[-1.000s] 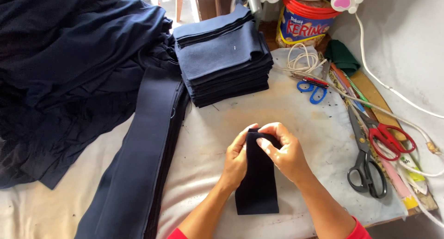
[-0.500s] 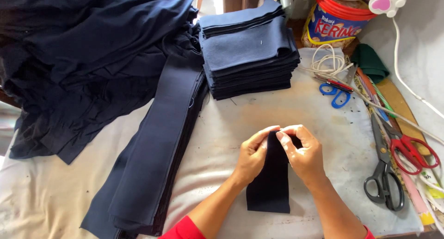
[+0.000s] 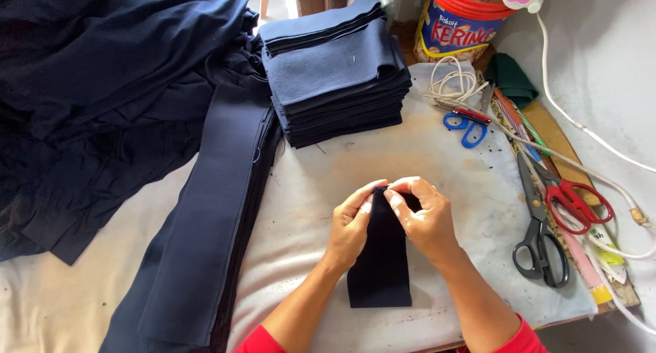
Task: Cutting long strips of dark blue fabric into smaller rectangular pieces using scissors on a cutting table.
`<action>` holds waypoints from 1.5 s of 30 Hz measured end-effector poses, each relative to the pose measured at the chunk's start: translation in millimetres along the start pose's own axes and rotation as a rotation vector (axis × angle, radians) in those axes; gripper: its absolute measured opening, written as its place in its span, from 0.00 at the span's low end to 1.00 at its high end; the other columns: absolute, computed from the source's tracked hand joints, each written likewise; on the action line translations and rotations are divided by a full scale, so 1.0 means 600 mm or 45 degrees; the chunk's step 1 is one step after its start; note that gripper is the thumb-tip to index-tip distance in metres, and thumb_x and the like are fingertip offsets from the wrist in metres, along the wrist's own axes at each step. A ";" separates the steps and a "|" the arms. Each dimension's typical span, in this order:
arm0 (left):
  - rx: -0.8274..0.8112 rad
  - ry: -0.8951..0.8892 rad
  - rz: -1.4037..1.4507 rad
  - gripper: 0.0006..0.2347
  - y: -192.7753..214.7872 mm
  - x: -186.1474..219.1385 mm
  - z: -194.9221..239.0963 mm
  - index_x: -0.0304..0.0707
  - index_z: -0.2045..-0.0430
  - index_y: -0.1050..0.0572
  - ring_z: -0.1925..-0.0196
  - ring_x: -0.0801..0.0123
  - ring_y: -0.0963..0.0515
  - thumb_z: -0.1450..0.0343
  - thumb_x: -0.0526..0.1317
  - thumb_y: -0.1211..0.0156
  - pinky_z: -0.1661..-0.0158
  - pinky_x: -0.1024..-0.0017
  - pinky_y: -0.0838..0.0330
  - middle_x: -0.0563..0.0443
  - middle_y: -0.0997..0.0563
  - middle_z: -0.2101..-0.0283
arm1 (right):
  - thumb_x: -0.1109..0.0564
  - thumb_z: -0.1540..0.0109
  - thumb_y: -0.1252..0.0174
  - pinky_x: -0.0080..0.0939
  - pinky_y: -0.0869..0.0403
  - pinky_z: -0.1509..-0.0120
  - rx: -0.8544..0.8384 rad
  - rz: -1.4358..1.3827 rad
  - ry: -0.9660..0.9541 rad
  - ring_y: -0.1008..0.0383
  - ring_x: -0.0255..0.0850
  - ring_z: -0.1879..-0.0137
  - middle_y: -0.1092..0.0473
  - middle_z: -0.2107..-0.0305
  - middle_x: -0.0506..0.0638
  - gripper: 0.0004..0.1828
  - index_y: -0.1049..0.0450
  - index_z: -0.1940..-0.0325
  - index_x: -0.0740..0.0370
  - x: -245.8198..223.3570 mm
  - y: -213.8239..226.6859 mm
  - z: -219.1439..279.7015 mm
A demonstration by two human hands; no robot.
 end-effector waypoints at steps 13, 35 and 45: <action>0.028 0.082 0.063 0.13 0.008 -0.015 -0.003 0.31 0.48 0.19 0.54 0.72 0.18 0.26 0.35 0.42 0.50 0.71 0.20 0.40 0.14 0.54 | 0.56 0.40 0.31 0.37 0.26 0.48 -0.029 0.122 0.156 0.22 0.40 0.61 0.24 0.68 0.44 0.03 0.20 0.65 0.51 -0.002 0.010 -0.007; 0.098 0.135 0.124 0.10 0.014 -0.003 -0.007 0.29 0.54 0.18 0.62 0.68 0.14 0.25 0.36 0.42 0.57 0.68 0.17 0.38 0.12 0.61 | 0.59 0.35 0.39 0.46 0.29 0.42 -0.509 -0.255 -0.158 0.28 0.38 0.62 0.29 0.75 0.46 0.04 0.22 0.65 0.58 0.026 0.069 -0.040; 0.140 0.138 0.165 0.10 0.008 0.000 -0.007 0.28 0.55 0.18 0.62 0.70 0.15 0.25 0.35 0.42 0.57 0.69 0.17 0.39 0.13 0.61 | 0.59 0.36 0.36 0.45 0.25 0.43 -0.469 -0.226 -0.218 0.24 0.37 0.62 0.26 0.75 0.47 0.04 0.22 0.57 0.54 0.036 0.064 -0.034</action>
Point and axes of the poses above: each hand's wrist, its own z-axis away from the middle knuckle, its own y-axis out of the back of the hand, x = y × z, the point moved 3 cm from there along -z, towards the middle knuckle
